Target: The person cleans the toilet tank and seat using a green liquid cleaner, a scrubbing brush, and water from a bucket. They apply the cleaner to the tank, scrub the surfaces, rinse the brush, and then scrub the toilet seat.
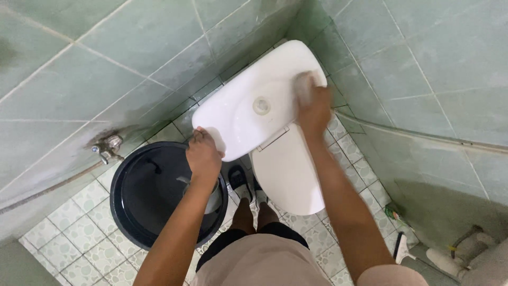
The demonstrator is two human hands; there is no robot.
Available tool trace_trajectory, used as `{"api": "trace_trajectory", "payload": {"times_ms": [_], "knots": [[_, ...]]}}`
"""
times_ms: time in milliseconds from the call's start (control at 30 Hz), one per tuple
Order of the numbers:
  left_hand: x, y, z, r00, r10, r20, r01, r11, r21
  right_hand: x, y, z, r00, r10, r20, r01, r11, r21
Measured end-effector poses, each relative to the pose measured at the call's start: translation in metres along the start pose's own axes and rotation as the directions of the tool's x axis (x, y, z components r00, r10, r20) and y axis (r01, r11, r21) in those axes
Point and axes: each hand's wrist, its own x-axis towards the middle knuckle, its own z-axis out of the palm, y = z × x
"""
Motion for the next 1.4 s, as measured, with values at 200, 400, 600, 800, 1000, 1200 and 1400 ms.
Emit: {"api": "trace_trajectory", "payload": {"times_ms": [200,400,600,800,1000,1200,1400], "knots": [[-0.002,-0.007,-0.008,0.992,0.038,0.116,-0.038,0.999,-0.008,-0.072,-0.031,-0.033,0.811,-0.324,0.487,0.138,0.915,0.38],[-0.004,-0.007,-0.002,0.997,0.017,0.07,-0.014,0.999,-0.044,0.041,0.042,0.01,0.995,0.054,0.079,-0.063,0.991,0.117],[-0.005,-0.004,-0.01,0.999,0.018,0.033,-0.018,1.0,0.005,-0.018,-0.052,0.035,0.829,0.068,0.554,-0.168,0.977,0.132],[-0.006,-0.004,-0.01,1.0,0.009,-0.023,-0.009,1.0,0.015,0.023,0.036,0.049,0.88,-0.015,0.475,0.031,0.999,-0.026],[-0.002,-0.003,-0.017,0.998,0.049,0.027,-0.045,0.991,-0.13,0.135,0.037,0.109,0.791,0.425,0.441,-0.396,0.904,-0.16],[-0.006,-0.006,-0.021,0.999,0.037,-0.011,-0.038,0.998,-0.057,0.051,-0.129,0.045,0.671,-0.177,0.721,0.101,0.984,0.147],[-0.065,-0.034,-0.049,1.0,0.027,-0.002,-0.025,0.892,-0.452,0.012,-0.077,0.044,0.645,-0.519,0.561,0.412,0.854,0.317]]}}
